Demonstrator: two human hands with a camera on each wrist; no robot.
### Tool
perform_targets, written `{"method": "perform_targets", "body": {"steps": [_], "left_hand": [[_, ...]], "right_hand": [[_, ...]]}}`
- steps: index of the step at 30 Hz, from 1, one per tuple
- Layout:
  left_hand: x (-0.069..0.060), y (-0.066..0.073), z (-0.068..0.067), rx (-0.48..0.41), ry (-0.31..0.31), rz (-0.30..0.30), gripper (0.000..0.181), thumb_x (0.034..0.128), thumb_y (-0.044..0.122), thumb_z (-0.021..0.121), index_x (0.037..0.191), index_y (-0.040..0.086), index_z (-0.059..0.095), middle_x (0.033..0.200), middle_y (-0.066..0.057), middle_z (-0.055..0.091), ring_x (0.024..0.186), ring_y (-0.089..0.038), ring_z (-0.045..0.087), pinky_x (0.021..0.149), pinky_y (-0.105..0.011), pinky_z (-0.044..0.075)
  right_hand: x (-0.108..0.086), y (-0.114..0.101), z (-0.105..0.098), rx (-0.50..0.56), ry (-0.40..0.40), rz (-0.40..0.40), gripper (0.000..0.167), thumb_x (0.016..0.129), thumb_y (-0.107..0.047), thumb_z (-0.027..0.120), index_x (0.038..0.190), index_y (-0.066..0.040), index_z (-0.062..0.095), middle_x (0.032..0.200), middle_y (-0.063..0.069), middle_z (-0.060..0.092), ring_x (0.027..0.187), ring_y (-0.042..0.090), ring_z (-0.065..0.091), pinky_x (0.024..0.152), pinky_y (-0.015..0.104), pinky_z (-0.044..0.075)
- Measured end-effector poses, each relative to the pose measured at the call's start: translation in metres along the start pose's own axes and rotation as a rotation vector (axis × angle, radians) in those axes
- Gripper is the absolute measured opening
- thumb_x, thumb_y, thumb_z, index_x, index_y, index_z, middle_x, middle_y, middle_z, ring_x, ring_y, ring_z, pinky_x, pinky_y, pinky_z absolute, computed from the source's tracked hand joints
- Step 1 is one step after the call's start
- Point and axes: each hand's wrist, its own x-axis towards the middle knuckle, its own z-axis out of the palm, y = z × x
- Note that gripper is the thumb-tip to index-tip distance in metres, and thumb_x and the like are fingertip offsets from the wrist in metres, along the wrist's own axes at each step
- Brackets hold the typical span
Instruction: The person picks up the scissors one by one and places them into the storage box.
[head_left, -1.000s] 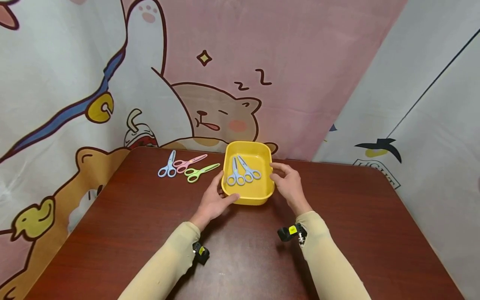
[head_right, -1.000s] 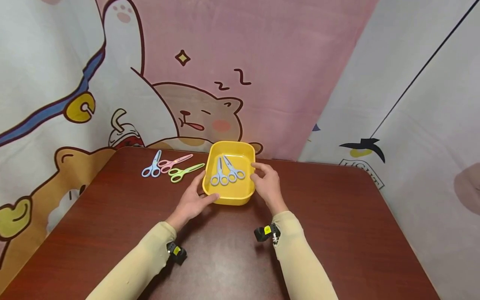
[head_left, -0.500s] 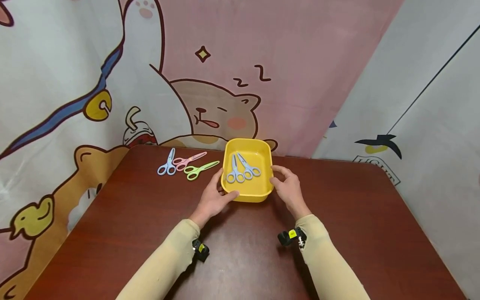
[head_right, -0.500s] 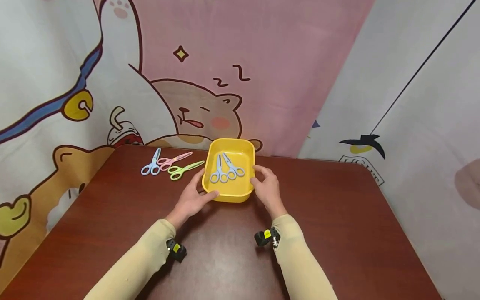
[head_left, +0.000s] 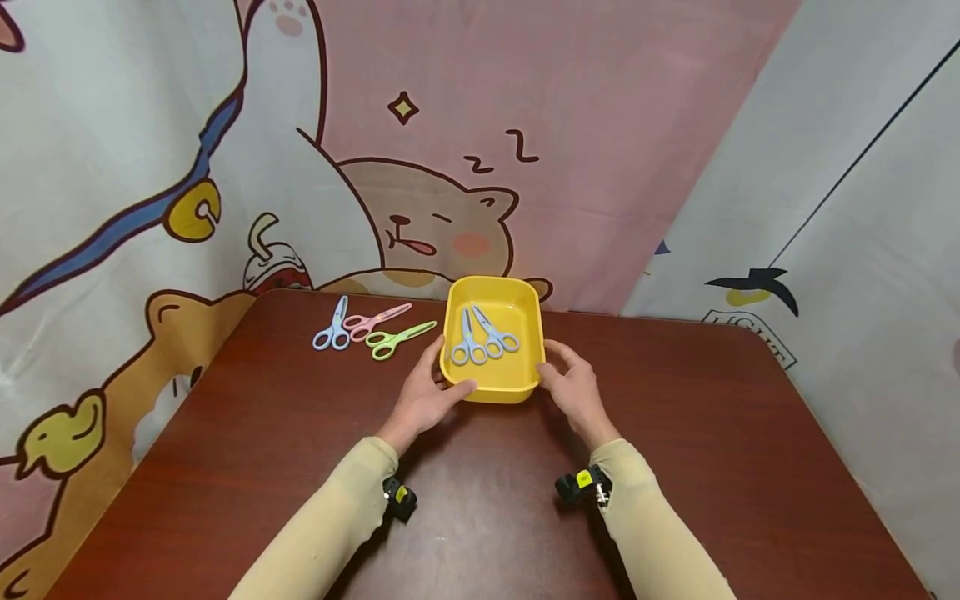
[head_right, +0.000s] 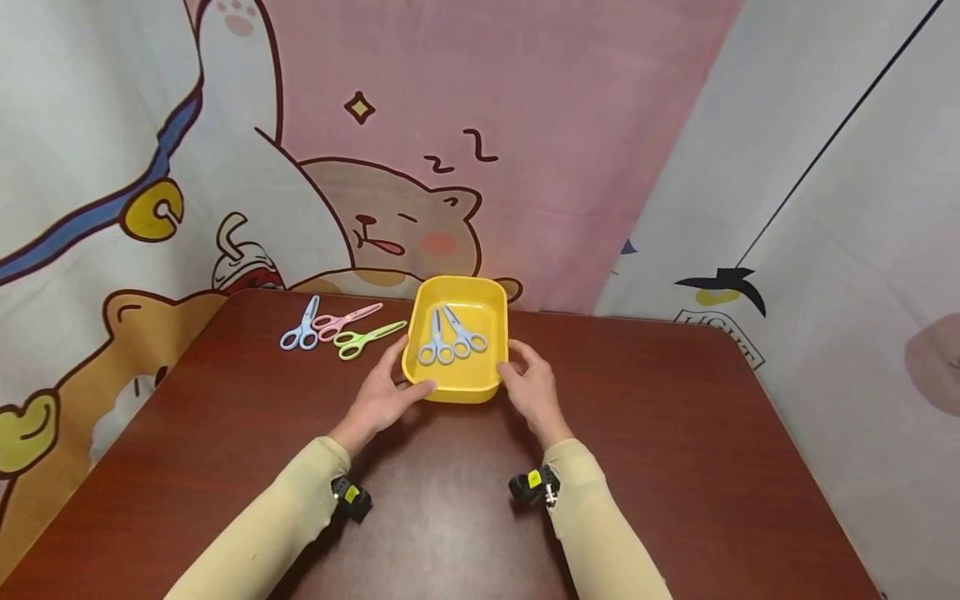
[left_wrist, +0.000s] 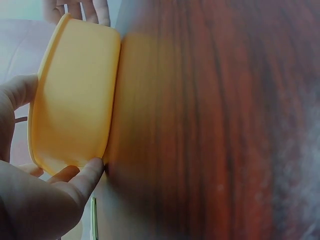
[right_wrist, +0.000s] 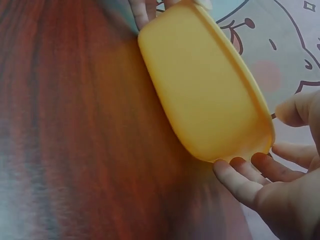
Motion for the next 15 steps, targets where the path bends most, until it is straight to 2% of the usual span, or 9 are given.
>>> {"method": "perform_targets", "body": {"steps": [2, 6, 9, 15], "left_hand": [[0.0001, 0.0003, 0.0002, 0.004, 0.002, -0.002, 0.099, 0.0869, 0.022, 0.084, 0.165, 0.019, 0.024, 0.156, -0.014, 0.044, 0.128, -0.031, 0.059, 0.103, -0.044, 0.053], [0.0008, 0.0000, 0.0004, -0.018, -0.005, 0.026, 0.099, 0.0873, 0.020, 0.084, 0.165, 0.016, 0.023, 0.154, -0.017, 0.046, 0.128, -0.033, 0.060, 0.103, -0.045, 0.053], [0.0010, -0.0011, 0.0003, -0.032, -0.010, 0.051, 0.098, 0.0875, 0.018, 0.083, 0.165, 0.014, 0.023, 0.151, -0.020, 0.049, 0.128, -0.035, 0.060, 0.103, -0.046, 0.053], [-0.0015, 0.0004, -0.0007, -0.010, -0.005, 0.051, 0.098, 0.0877, 0.020, 0.083, 0.165, 0.015, 0.023, 0.150, -0.019, 0.050, 0.124, -0.034, 0.062, 0.101, -0.045, 0.054]], "right_hand": [[-0.0010, 0.0030, 0.0004, 0.057, -0.019, 0.011, 0.051, 0.102, -0.008, 0.059, 0.151, -0.003, 0.049, 0.144, 0.023, 0.055, 0.106, 0.030, 0.068, 0.090, 0.035, 0.060], [-0.0028, 0.0074, 0.0007, 0.165, -0.066, 0.032, 0.056, 0.102, -0.006, 0.057, 0.156, -0.005, 0.042, 0.156, 0.021, 0.042, 0.119, 0.038, 0.064, 0.098, 0.049, 0.055], [-0.0045, 0.0091, 0.0003, 0.199, -0.092, 0.042, 0.060, 0.102, -0.005, 0.058, 0.159, -0.008, 0.038, 0.162, 0.018, 0.034, 0.124, 0.042, 0.061, 0.100, 0.052, 0.054], [-0.0069, 0.0104, -0.0013, 0.209, -0.130, 0.044, 0.066, 0.101, -0.001, 0.058, 0.162, -0.011, 0.034, 0.166, 0.016, 0.028, 0.126, 0.044, 0.060, 0.100, 0.050, 0.054]]}}
